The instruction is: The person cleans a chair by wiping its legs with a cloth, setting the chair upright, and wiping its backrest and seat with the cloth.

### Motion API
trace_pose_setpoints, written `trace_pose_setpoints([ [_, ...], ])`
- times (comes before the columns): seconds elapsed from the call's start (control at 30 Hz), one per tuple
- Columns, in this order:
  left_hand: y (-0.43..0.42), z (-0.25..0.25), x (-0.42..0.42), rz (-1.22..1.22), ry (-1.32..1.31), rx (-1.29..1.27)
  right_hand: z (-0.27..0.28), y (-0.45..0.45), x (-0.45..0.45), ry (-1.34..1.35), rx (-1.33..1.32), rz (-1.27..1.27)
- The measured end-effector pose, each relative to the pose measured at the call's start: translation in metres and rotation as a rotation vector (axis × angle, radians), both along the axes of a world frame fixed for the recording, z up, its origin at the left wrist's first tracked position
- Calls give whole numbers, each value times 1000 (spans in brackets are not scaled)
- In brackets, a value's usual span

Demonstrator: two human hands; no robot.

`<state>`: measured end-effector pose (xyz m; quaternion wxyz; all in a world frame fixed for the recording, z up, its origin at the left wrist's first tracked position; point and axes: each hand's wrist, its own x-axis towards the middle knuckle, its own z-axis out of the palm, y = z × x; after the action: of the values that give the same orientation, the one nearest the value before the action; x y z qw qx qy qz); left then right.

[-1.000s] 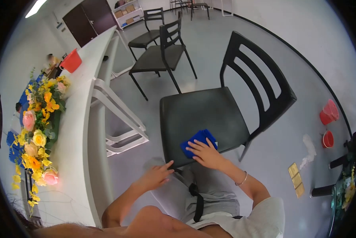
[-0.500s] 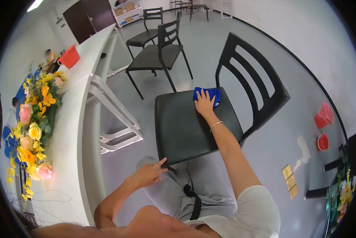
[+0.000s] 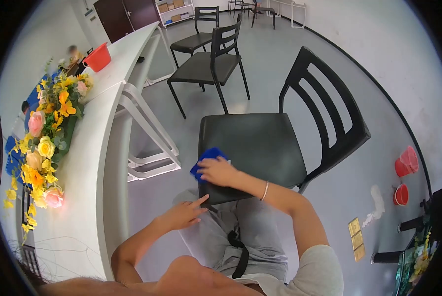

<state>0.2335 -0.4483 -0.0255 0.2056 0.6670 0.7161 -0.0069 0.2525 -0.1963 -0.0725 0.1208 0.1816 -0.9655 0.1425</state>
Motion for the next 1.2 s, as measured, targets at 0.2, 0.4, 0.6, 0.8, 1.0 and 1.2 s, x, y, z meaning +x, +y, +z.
trace_pose_setpoints([
  [0.2, 3, 6, 4, 18, -9, -47, -33, 189, -3, 103, 186, -955],
  [0.4, 0, -3, 7, 8, -12, 4, -19, 216, 14, -178, 128, -1017],
  [0.6, 0, 3, 9, -5, -2, 19, -36, 105, -19, 39, 81, -564],
  [0.8, 2, 0, 5, -21, -25, 126, -8, -8, -16, 67, 120, -159],
  [1.0, 2, 1, -11, 48, -220, -90, -19, 25, -18, 85, 31, -201],
  [1.2, -2, 3, -11, 116, -84, -120, -41, 142, 3, 105, 109, -748],
])
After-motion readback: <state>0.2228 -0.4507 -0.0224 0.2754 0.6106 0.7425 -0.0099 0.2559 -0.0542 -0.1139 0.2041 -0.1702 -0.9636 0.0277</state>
